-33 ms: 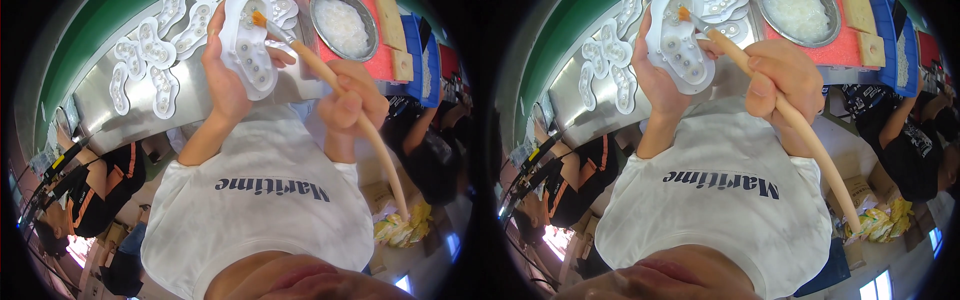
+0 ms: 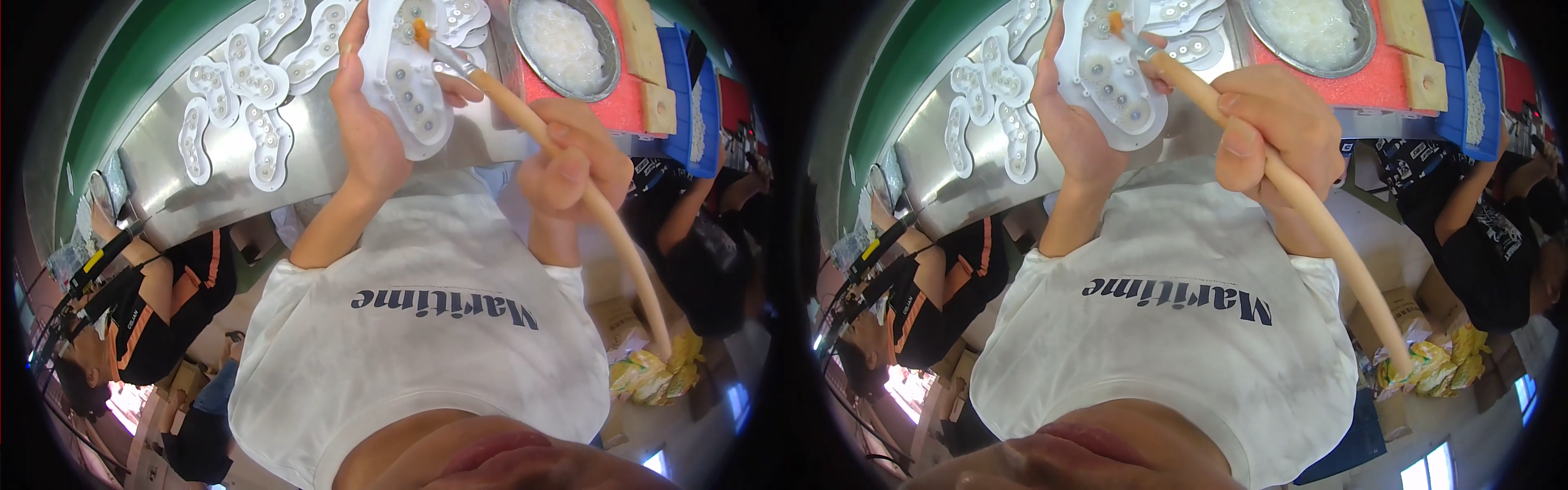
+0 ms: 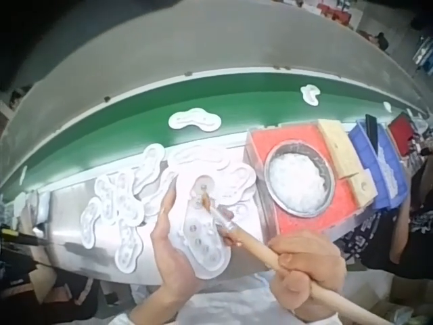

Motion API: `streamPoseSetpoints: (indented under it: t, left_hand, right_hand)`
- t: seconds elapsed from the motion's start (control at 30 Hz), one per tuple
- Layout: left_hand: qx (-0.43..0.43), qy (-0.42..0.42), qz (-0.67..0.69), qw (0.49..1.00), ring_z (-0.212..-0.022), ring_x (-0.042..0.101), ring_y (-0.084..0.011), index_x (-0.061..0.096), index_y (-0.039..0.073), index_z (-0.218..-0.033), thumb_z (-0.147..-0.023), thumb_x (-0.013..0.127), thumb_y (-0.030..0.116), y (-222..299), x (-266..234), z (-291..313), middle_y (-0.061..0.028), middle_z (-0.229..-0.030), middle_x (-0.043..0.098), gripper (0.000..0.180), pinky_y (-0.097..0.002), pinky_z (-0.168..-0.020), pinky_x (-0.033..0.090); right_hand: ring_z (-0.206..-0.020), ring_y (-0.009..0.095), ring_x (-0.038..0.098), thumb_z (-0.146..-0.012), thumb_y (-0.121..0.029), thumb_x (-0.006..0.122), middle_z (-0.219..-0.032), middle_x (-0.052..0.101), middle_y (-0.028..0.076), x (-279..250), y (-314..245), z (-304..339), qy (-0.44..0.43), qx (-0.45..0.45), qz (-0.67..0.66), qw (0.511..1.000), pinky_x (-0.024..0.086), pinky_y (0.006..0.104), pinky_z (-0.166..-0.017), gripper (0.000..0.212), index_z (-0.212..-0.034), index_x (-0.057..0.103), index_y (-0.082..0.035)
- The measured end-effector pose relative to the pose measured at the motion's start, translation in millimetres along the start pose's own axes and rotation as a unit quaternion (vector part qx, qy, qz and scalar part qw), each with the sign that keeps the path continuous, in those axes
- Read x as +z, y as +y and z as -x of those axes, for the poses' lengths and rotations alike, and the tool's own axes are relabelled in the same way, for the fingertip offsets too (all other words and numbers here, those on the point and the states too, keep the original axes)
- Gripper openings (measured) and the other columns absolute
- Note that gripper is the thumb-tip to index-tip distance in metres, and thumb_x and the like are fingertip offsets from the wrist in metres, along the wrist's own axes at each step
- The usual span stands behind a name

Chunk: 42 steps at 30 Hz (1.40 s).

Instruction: Applying a white glue or paste to small plastic components using a handheld brush on an assembly line.

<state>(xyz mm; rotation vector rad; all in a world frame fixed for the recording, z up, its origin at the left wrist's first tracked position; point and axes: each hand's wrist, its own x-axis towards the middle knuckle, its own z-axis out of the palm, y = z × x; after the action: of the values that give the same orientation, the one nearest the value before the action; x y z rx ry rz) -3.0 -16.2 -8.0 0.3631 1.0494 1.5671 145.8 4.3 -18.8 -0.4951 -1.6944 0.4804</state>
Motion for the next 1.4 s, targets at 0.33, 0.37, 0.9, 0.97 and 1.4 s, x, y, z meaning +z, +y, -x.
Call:
streamPoseSetpoints:
  t: [0.33,0.37,0.9,0.97,1.4]
  left_hand:
    - [0.079,-0.24,0.214,0.944,-0.074,0.063,-0.0344,0.018,0.007,-0.143,-0.096,0.023,0.043,-10.6,-24.8,-15.8,-0.0273,-0.096,0.058,0.06,-0.0436,-0.064,0.054]
    - [-0.012,-0.117,0.203,0.972,-0.074,0.063,-0.0343,0.018,0.006,-0.143,-0.096,0.023,0.043,-3.5,-18.8,-11.1,-0.0272,-0.095,0.059,0.06,-0.0432,-0.063,0.054]
    - [0.018,-0.035,0.02,0.999,-0.062,0.064,-0.0314,0.04,-0.001,-0.127,-0.097,0.023,0.041,13.3,-5.4,-20.3,-0.021,-0.084,0.06,0.054,-0.0344,-0.051,0.054]
    - [-0.043,-0.069,0.088,0.993,-0.062,0.064,-0.0315,0.041,-0.001,-0.126,-0.097,0.023,0.043,13.5,-12.0,-23.7,-0.0217,-0.084,0.06,0.056,-0.0346,-0.051,0.054]
    - [-0.075,-0.092,0.108,0.987,-0.066,0.065,-0.032,0.039,0.0,-0.129,-0.095,0.024,0.042,18.1,-18.7,-24.6,-0.0233,-0.088,0.061,0.056,-0.0325,-0.055,0.054]
  right_hand:
    - [-0.045,0.027,0.057,-0.093,-0.022,0.042,-0.061,0.058,0.026,9.5,-2.6,-6.7,-0.024,0.049,-0.074,0.996,0.047,0.0327,-0.039,0.027,-0.085,0.042,0.004]
    - [-0.045,0.027,0.057,-0.091,-0.021,0.043,-0.062,0.058,0.027,6.7,-1.6,-8.2,-0.011,0.064,-0.045,0.997,0.047,0.0328,-0.039,0.025,-0.086,0.042,0.003]
    - [-0.042,0.024,0.053,-0.085,-0.016,0.042,-0.06,0.057,0.027,-3.1,-18.2,-4.8,-0.03,0.225,-0.054,0.973,0.043,0.0311,-0.037,0.018,-0.084,0.045,0.002]
    - [-0.042,0.024,0.053,-0.085,-0.016,0.041,-0.06,0.057,0.027,-4.3,-14.7,-5.8,-0.012,0.197,-0.048,0.979,0.043,0.0313,-0.037,0.019,-0.084,0.045,0.003]
    - [-0.049,0.012,0.05,-0.089,-0.009,0.053,-0.067,0.062,0.018,-3.2,-2.2,-0.7,-0.035,0.086,-0.12,0.988,0.04,0.0231,-0.043,0.017,-0.085,0.049,0.007]
